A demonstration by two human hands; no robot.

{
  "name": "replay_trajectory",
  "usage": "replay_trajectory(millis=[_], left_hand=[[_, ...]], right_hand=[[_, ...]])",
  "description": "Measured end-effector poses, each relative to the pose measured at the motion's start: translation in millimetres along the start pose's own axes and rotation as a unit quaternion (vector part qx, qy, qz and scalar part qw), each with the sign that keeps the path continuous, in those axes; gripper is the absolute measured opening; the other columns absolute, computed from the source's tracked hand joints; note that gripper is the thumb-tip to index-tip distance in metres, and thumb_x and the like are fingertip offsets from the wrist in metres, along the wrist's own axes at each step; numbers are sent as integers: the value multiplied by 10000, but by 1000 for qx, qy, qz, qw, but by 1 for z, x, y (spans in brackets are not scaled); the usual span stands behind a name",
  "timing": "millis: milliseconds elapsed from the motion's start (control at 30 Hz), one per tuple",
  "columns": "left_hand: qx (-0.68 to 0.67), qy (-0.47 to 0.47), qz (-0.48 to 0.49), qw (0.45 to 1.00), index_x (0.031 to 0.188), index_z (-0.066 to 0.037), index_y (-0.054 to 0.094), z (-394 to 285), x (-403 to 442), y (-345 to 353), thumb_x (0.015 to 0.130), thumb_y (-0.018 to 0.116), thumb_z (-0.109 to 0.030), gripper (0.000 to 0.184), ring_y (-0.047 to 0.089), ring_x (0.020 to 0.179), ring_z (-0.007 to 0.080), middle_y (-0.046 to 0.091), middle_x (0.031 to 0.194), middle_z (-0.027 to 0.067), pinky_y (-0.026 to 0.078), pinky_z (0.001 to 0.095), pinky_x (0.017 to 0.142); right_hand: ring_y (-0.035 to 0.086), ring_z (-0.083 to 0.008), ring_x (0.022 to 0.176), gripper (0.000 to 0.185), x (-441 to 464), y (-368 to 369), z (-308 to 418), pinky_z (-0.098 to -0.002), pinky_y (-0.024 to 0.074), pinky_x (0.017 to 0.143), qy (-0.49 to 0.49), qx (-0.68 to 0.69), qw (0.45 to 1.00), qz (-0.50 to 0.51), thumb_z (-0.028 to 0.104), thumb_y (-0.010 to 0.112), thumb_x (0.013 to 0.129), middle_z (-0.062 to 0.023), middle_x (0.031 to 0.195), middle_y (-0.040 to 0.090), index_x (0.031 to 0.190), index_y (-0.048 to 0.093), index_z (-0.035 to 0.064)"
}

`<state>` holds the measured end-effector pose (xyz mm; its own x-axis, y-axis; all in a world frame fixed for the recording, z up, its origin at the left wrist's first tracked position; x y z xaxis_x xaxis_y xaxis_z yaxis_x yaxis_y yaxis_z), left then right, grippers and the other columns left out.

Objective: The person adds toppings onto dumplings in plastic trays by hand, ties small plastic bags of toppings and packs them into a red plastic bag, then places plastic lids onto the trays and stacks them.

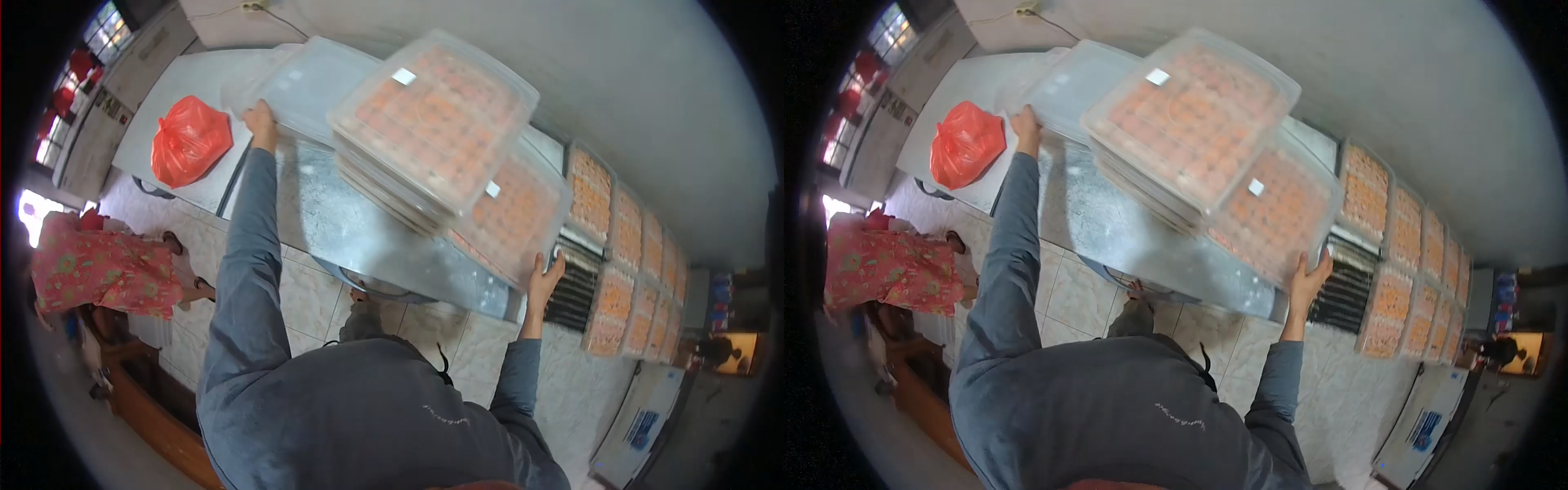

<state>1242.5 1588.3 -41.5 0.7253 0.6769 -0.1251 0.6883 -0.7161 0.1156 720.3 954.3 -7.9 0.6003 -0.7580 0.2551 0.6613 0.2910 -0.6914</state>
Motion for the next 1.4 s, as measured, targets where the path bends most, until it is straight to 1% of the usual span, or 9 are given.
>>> replay_trajectory(millis=[367, 733, 867, 967, 1000, 1100, 1167, 1300, 1400], left_hand=[[168, 261, -224, 924, 1122, 158, 583, -193, -80, -37, 846, 610, -235, 481, 637, 1013, 513, 637, 1090, 367, 477, 561, 932], [-35, 414, -187, 890, 1188, 137, 541, -325, -270, -180, 910, 590, -199, 438, 641, 945, 338, 629, 1043, 242, 524, 442, 837], [-59, 442, 52, 894, 1276, 100, 527, -312, -426, -192, 963, 560, -213, 444, 612, 982, 252, 609, 1086, 168, 518, 387, 839], [59, 609, 257, 748, 1390, 90, 463, -234, -571, -162, 1017, 504, -238, 498, 594, 1151, 240, 584, 1271, 190, 500, 389, 980], [-88, 281, 304, 906, 1425, 96, 410, -187, -574, -150, 1026, 486, -231, 522, 461, 1359, 300, 441, 1470, 241, 354, 432, 1159], [-56, 55, 248, 966, 1468, 105, 339, -60, -675, -92, 1018, 558, -328, 662, 477, 1329, 298, 458, 1446, 264, 370, 410, 1139], [-6, -24, 168, 985, 1480, 111, 290, 8, -737, -50, 977, 651, -247, 716, 575, 1195, 249, 561, 1329, 229, 469, 337, 1014], [-34, -161, 319, 933, 1509, 22, 286, 46, -830, 5, 960, 664, -139, 686, 587, 1143, 185, 600, 1213, 162, 492, 287, 924], [33, 7, 380, 924, 1369, -2, 496, 66, -795, 41, 983, 626, -190, 449, 598, 1158, 271, 622, 1237, 189, 470, 359, 977]], right_hand=[[378, -374, 1403, 471, -131, -146, -135, -429, 366, 1079, 114, 50, 992, -33, 237, 649, 965, -236, 1505, 374, 1390, 533, 72], [595, -224, 1178, 312, -135, -190, -185, -340, 502, 931, -1, 119, 993, 12, 84, 613, 975, -103, 1277, 620, 1284, 590, 45], [628, -201, 1112, 406, -109, -158, -79, -328, 517, 914, -55, 415, 880, 223, 67, 657, 945, -131, 1267, 638, 1340, 572, 33], [470, -329, 1323, 988, -99, -167, 11, -430, 462, 1024, -49, 674, 623, 393, 405, 698, 927, -232, 1504, 373, 1594, 46, 79], [459, -327, 1332, 1019, -94, -172, 19, -435, 457, 1032, -49, 728, 570, 377, 406, 706, 921, -223, 1511, 362, 1592, 15, 73], [489, -305, 1299, 964, -70, -200, 0, -446, 459, 1041, 146, 740, 623, 208, 405, 725, 897, -185, 1459, 421, 1565, 119, 65], [541, -275, 1237, 786, -42, -201, -58, -415, 483, 1016, 154, 563, 805, 103, 284, 729, 912, -148, 1386, 500, 1510, 283, 36], [600, -260, 1141, 564, 19, -209, -180, -391, 516, 961, 237, 568, 783, 89, 137, 684, 933, -126, 1291, 582, 1415, 421, 8], [650, -261, 1049, 444, 68, -216, -240, -379, 556, 884, 258, 561, 782, 80, 136, 668, 937, -134, 1197, 640, 1327, 518, -13]])
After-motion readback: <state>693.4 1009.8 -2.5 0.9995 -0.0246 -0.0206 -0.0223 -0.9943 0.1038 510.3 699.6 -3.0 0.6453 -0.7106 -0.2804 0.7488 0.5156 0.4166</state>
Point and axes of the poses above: each hand's wrist, its own x-axis towards the middle knuckle, its own y-axis out of the palm, z = x × y, the point moved 4 cm from there along x, towards the middle knuckle
